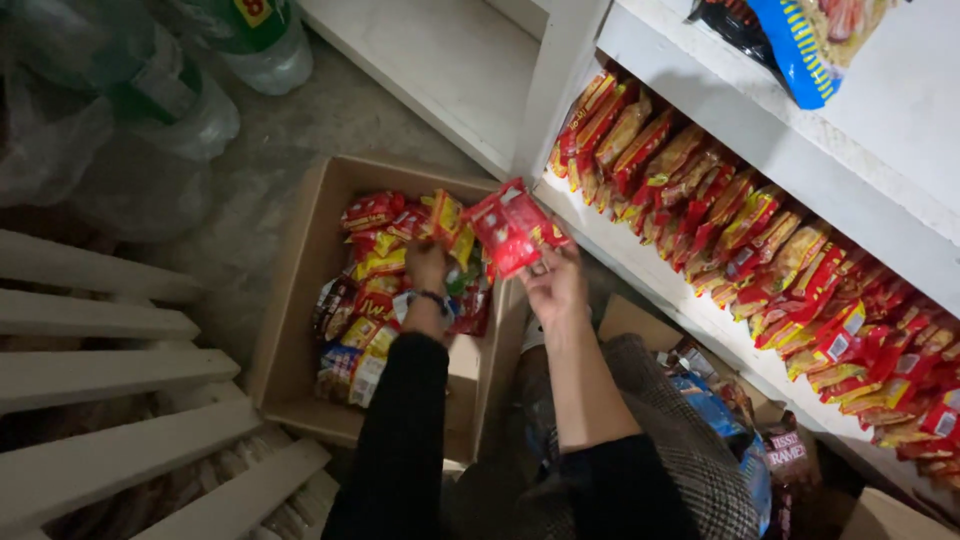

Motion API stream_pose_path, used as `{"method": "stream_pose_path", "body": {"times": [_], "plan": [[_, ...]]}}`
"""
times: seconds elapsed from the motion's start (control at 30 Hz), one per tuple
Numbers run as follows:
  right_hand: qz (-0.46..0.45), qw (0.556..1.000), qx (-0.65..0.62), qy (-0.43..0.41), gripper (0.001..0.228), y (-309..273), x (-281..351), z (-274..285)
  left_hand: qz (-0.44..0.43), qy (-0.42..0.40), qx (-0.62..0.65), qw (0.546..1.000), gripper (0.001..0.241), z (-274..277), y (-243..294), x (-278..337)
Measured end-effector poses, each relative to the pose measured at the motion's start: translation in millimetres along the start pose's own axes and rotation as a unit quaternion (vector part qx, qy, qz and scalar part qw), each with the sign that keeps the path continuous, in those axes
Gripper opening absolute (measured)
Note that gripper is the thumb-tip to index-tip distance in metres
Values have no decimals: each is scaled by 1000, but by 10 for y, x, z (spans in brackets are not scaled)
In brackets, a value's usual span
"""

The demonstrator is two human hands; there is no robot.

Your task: Taking packets of instant noodles from boxes and placing them onto grocery store shelves.

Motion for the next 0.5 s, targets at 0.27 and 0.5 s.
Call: {"method": "stream_pose_path", "body": {"times": [0.27, 0.5], "plan": [[232, 904, 329, -147, 57, -286, 264, -517, -143, 55, 285, 946, 39, 671, 1201, 1658], [217, 777, 532, -258, 68, -682, 1676, -1281, -221, -76, 377, 896, 18, 334, 1759, 2506]]}}
Point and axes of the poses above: each hand's wrist, its own x-axis away from the middle knuckle, its own z-axis out of the back of the hand, y = z × x, the point moved 10 cm from there along -x, towards the middle knuckle, and after that the axes turned 6 degrees about -z, right-handed, at the moved point
